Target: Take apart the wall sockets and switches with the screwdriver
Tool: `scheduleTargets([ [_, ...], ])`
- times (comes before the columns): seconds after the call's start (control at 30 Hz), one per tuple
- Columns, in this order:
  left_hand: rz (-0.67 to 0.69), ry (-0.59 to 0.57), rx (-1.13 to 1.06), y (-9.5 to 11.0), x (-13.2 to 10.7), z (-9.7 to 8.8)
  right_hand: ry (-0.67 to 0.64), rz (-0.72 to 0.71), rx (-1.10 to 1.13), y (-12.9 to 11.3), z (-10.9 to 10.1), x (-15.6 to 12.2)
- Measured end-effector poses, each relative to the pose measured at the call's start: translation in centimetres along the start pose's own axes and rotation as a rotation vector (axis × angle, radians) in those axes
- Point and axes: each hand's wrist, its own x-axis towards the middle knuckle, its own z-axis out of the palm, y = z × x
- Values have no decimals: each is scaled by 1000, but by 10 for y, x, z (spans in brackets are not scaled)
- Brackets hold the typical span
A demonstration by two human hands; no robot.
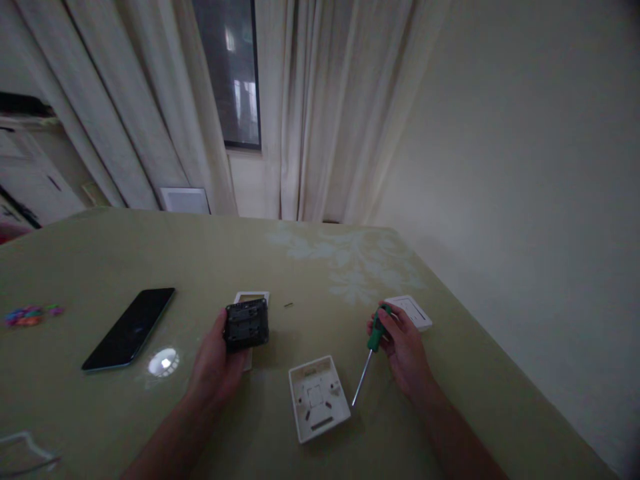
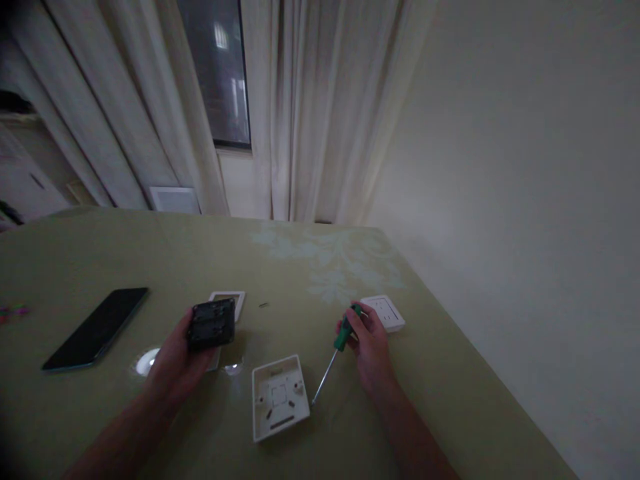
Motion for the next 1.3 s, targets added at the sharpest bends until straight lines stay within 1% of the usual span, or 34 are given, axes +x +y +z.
scheduleTargets([
  [0.17,23,40,60,-3,-9,8,9,0,2,1,0,1],
  [0.4,11,22,110,-2,-20,19,12,12,-10,0,0,0],
  [0.7,-63,9,33,-8,-13,11,14,8,-7,1,0,1],
  [0.97,-108,38,-3,-4,-15,14,17,10,-12,0,1,1],
  [1.3,-144,22,-3,-6,-10,9,11,8,-12,1,-1,1],
])
